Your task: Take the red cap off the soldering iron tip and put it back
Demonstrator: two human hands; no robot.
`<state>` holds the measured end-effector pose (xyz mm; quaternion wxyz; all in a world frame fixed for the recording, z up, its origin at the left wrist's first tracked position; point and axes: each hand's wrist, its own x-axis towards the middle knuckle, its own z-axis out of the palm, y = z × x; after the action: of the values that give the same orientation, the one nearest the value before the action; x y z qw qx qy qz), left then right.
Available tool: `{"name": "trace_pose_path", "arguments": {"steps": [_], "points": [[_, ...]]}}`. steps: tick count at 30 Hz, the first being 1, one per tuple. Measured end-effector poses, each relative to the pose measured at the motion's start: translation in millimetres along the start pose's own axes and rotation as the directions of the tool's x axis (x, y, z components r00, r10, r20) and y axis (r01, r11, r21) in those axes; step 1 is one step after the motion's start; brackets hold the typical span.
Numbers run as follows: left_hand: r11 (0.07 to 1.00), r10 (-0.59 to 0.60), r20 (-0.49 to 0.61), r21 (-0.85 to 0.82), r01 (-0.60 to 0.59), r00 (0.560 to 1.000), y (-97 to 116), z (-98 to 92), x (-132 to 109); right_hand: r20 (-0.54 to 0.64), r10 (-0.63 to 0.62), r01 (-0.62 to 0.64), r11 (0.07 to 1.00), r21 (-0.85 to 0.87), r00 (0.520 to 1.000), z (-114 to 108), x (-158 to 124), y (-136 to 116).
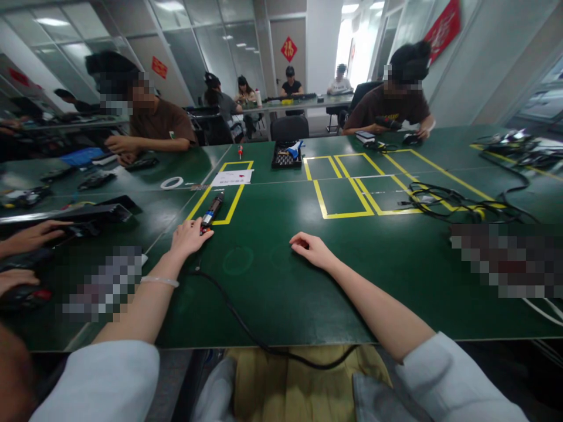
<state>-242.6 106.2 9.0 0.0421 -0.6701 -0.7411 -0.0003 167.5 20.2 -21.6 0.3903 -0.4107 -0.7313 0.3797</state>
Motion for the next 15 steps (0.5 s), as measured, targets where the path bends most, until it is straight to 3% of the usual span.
{"name": "trace_pose_path", "arguments": {"steps": [6, 15], "points": [[0.991, -0.137, 0.025, 0.004, 0.137, 0.990, -28.0, -9.1, 12.1, 0.009, -0.007, 0.007, 1.000, -0.021, 1.000, 0.0, 0.6, -0.1], [0.976, -0.213, -0.182, 0.012, 0.219, 0.960, -7.9, -4.1, -2.9, 0.022, -0.008, 0.009, 0.999, -0.033, 1.000, -1.0, 1.2, -1.4]]}}
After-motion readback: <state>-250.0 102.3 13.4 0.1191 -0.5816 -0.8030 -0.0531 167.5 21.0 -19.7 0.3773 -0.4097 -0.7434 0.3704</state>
